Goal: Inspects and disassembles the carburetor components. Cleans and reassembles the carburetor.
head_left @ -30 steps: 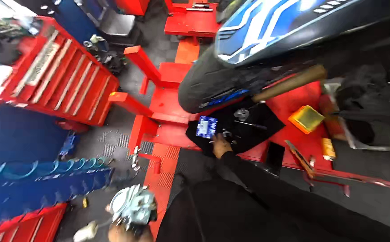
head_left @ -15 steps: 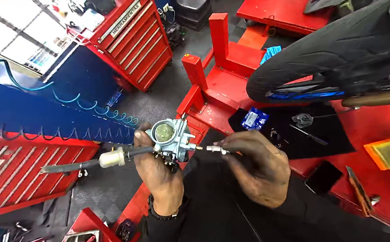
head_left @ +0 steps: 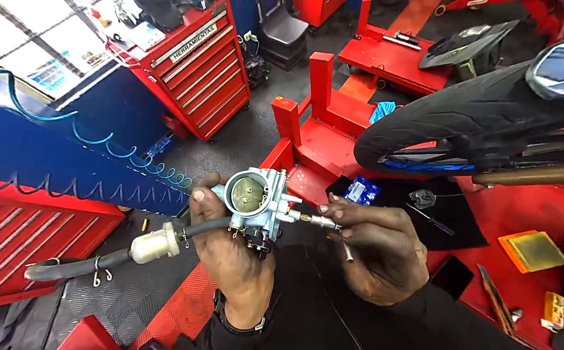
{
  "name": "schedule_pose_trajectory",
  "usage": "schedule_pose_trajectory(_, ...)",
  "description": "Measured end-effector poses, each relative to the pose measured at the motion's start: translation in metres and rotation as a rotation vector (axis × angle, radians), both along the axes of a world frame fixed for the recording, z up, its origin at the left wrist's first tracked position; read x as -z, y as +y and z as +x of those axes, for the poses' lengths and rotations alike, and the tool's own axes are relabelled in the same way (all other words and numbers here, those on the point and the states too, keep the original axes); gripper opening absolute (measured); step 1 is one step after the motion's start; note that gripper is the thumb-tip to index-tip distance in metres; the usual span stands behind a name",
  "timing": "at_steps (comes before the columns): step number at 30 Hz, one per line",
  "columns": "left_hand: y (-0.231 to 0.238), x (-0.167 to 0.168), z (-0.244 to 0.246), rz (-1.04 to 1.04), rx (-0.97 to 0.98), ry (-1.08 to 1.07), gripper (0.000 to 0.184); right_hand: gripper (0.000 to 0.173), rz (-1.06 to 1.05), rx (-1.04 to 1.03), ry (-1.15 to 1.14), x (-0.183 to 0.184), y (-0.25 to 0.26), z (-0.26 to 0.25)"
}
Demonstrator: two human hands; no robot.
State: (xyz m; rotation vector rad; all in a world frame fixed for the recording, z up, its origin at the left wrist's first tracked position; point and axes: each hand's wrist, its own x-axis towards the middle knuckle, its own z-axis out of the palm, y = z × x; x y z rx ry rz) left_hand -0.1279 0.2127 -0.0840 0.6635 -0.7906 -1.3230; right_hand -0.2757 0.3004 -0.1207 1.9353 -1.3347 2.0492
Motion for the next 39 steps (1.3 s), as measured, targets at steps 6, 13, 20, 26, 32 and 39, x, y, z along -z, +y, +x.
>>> schedule_pose_trajectory(6,0.002,-0.008,0.000,-0.065,-0.021,-0.037,0.033,0.016,-0.036,-0.007,0.208,0.003,0.001,-0.007)
schedule_pose_trajectory(13,0.007,-0.019,0.000,-0.138,-0.019,-0.084,0.033,0.011,0.022,-0.038,0.296,-0.008,-0.005,-0.007)
schedule_pose_trajectory(20,0.012,-0.019,-0.002,-0.174,-0.005,-0.108,0.033,0.024,0.059,-0.016,0.256,-0.010,-0.017,-0.008)
schedule_pose_trajectory(26,0.015,-0.014,-0.008,-0.205,-0.021,-0.184,0.033,0.015,0.042,-0.091,0.025,-0.002,-0.016,-0.001)
schedule_pose_trajectory(32,0.014,-0.010,-0.014,-0.206,-0.015,-0.236,0.030,0.012,0.115,-0.067,-0.328,0.007,-0.009,0.018)
schedule_pose_trajectory(39,0.012,-0.004,-0.018,-0.229,-0.038,-0.246,0.030,0.011,0.165,-0.084,-0.444,0.006,-0.008,0.020)
